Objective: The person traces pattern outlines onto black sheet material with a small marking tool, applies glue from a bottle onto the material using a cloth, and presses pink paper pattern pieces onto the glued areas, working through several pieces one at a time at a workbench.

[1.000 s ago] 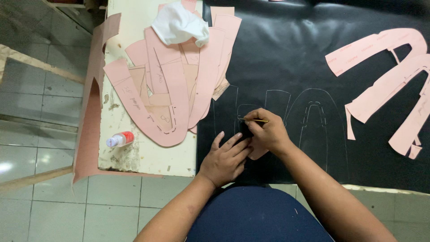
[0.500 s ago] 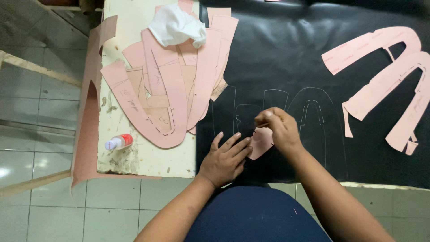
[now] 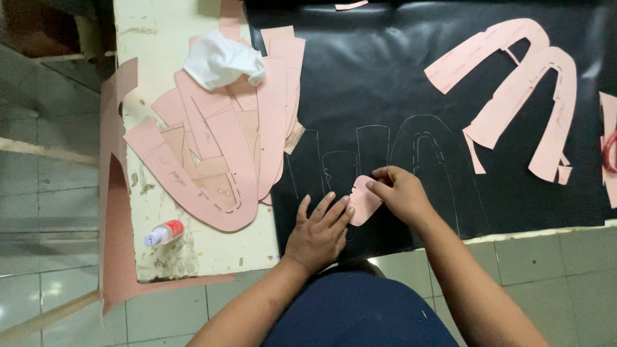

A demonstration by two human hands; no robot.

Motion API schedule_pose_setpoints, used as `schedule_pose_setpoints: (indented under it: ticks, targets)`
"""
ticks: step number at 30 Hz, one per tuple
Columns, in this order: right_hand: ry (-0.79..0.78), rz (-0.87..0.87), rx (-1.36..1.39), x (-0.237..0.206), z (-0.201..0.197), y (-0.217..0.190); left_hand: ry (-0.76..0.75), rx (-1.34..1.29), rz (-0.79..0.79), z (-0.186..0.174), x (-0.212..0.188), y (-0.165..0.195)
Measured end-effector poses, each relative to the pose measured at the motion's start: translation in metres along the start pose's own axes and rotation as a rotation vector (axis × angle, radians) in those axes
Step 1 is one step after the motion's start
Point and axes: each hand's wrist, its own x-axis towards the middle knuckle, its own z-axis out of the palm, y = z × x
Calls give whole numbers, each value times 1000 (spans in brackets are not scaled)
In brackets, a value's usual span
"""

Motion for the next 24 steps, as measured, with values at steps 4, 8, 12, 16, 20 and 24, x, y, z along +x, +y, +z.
schedule_pose_setpoints:
  ticks: [4, 8, 12, 16, 20, 24]
  targets:
    - [-121, 39, 89, -8, -20, 4, 67, -26, -3, 0, 2, -1]
    - [127, -17, 54, -31, -50, 21, 54, -39, -27, 0, 2, 1]
    - [509, -432, -60, -53, -75, 52, 37, -34, -35, -1, 3, 5]
    - [452, -508, -347, -70, -78, 88, 31, -35, -56, -5, 7, 9]
    - [317, -548, -479, -92, -73, 123, 12, -109, -124, -10, 13, 15]
    - [145, -470, -410, -97, -79, 146, -13, -22, -213, -4, 24, 43]
